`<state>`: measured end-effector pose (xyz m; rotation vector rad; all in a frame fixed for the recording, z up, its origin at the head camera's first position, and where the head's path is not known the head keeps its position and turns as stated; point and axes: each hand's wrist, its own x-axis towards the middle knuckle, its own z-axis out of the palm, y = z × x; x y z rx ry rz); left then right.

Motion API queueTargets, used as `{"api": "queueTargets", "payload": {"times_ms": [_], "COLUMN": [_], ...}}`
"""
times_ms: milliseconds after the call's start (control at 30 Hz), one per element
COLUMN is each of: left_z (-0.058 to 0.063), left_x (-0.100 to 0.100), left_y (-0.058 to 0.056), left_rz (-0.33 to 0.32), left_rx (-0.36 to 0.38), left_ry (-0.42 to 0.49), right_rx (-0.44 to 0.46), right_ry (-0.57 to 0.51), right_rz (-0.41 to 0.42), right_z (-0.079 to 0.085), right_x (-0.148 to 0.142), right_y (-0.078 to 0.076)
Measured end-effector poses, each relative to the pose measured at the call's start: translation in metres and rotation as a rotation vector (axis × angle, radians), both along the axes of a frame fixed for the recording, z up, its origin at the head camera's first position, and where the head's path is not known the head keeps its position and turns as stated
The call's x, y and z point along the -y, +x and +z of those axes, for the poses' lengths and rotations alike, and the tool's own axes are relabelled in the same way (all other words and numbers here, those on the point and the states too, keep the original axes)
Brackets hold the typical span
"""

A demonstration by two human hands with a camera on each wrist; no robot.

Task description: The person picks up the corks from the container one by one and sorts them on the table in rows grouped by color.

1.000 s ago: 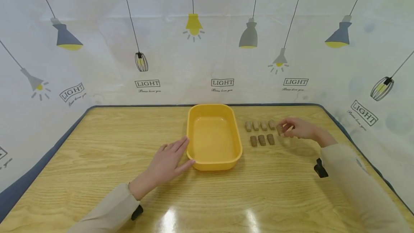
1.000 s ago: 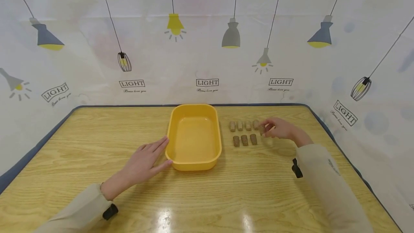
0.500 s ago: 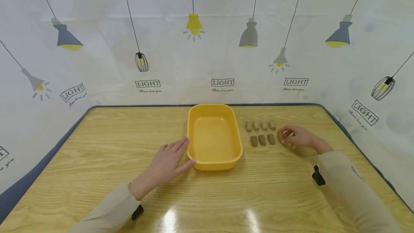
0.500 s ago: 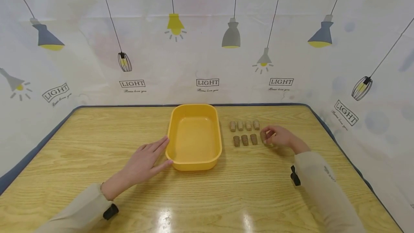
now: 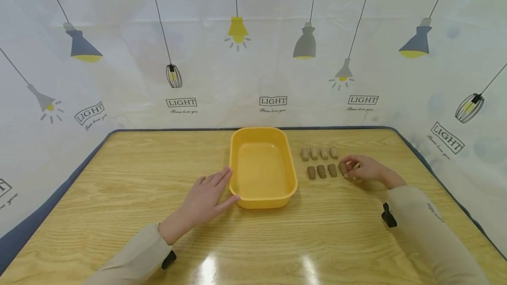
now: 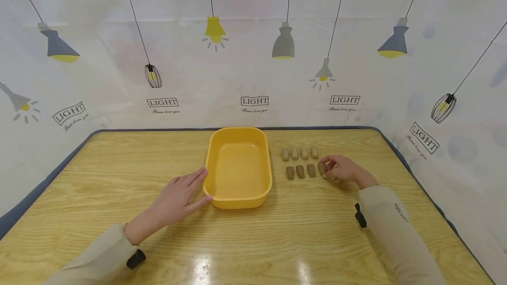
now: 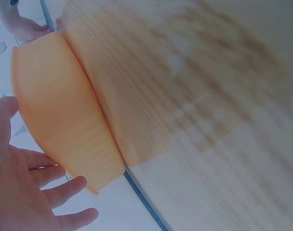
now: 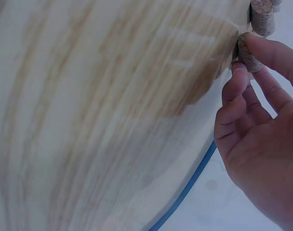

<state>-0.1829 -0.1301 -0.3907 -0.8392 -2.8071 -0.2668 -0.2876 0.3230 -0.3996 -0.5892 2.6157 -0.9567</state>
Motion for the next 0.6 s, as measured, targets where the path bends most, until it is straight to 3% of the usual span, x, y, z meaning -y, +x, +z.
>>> {"api": "queueTargets", "payload": {"times_ms": [267, 600], "left_z": [0.0, 0.0], "left_x": [0.0, 0.0], "left_y": [0.0, 0.001], "left_rz": [-0.003, -0.001], "left_rx": [0.001, 0.007], "left_ry": [0.009, 0.007], "right_rx": [0.07, 0.076], "right_ry": [-0.001, 0.062], "right_rz": [-0.001, -0.017], "right_z": [0.004, 0.015], "right_x": [-0.004, -0.007], "right_y": [0.002, 0.005]}}
